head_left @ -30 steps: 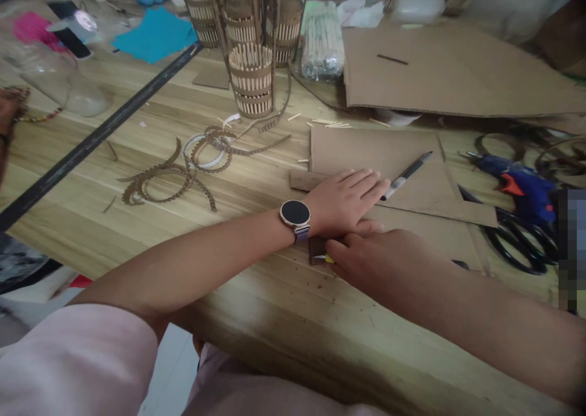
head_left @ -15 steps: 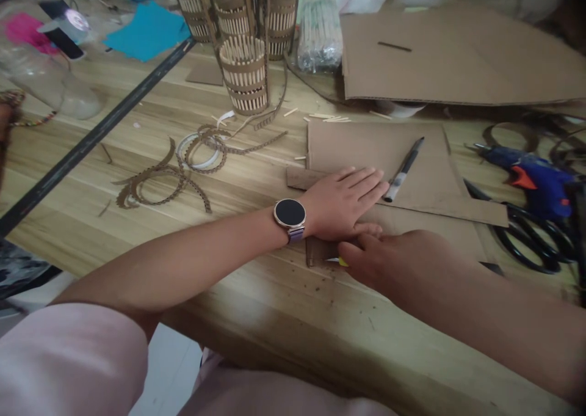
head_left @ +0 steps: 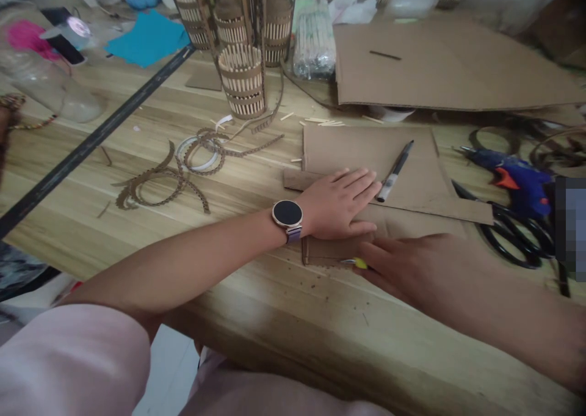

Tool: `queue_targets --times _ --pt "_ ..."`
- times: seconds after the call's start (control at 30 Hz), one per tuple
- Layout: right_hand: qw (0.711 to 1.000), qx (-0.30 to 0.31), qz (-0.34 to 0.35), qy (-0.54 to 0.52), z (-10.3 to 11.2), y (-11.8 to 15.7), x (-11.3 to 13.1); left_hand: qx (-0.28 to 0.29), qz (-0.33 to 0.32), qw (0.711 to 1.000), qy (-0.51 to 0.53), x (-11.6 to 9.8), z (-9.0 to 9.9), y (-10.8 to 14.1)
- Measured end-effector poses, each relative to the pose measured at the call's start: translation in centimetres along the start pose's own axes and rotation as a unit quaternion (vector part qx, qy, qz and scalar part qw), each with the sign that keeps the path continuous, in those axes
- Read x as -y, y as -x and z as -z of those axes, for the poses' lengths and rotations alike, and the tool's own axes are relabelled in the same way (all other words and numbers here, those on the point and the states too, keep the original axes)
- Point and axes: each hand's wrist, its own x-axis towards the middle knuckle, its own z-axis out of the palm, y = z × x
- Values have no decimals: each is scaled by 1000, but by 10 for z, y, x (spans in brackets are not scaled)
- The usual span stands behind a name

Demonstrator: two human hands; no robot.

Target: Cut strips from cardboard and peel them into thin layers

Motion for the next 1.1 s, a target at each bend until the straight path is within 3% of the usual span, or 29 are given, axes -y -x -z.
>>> queue_targets --times 0.07,0.27,0.5,0.7,0.87,1.1 --pt "998 29 37 46 -2 -13 12 2 1 1000 -3 1 0 -1" --pt "991 40 52 114 -1 -35 30 12 0 1000 -18 1 0 -2" --pt "987 46 70 134 11 -39 31 11 -5 1000 -17 2 2 -2" --pt "987 57 72 131 8 -39 30 -6 -11 1000 -18 3 -3 -2" --pt "986 46 83 139 12 -39 33 13 -4 1000 -15 1 0 -2" --pt "984 92 49 144 28 -47 41 26 -1 1000 -15 0 3 -1"
